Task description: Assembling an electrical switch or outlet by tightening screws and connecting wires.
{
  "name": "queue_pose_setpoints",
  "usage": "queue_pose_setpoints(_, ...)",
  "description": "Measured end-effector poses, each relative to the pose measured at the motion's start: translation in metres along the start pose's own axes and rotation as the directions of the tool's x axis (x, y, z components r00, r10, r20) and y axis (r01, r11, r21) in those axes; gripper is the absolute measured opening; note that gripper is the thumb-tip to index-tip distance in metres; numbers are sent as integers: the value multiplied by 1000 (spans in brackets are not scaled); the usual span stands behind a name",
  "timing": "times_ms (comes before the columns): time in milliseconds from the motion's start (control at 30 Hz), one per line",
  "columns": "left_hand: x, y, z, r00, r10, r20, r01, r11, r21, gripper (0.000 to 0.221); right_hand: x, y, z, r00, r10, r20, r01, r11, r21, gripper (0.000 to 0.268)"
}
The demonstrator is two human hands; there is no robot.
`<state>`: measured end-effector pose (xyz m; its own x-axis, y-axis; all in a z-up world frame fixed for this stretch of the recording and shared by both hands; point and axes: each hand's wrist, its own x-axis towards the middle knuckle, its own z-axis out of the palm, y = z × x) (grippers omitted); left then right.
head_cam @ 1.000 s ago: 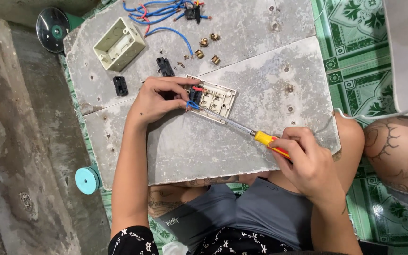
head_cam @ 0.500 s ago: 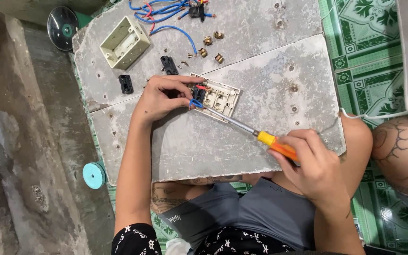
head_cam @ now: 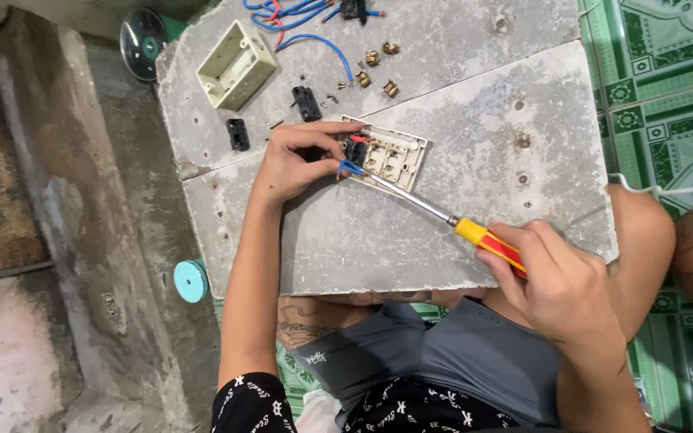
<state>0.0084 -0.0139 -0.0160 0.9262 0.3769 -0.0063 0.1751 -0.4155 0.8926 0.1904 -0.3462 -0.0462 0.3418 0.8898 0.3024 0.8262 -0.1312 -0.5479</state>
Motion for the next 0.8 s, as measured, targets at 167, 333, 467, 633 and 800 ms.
queue_pose_setpoints(167, -2, -4, 1, 1000, 21, -19, -22, 1000, -14, 7, 3, -2, -2, 999, -9, 39, 12, 998, -68, 36)
queue_pose_setpoints(333, -1, -6, 2, 1000, 31, 0, -31, 998, -54, 10, -1, 0, 1, 1000, -13, -5, 13, 1000, -20, 25)
queue_pose_setpoints(467, -1, -4, 2, 1000, 24, -4, -24, 999, -23, 9, 5, -5, -2, 1000, -3, -13, 1, 995, -98, 43)
queue_pose_setpoints(633, -1, -4, 1, 1000, 28, -6, -28, 999, -24, 7, 0, 4, 3, 999, -39, 13, 39, 999, 6, 25)
queue_pose_setpoints(800, -1, -6, 0, 999, 53, -1, -53, 998, -20, 7, 6, -7, 3, 1000, 0, 30, 3, 995, -96, 39)
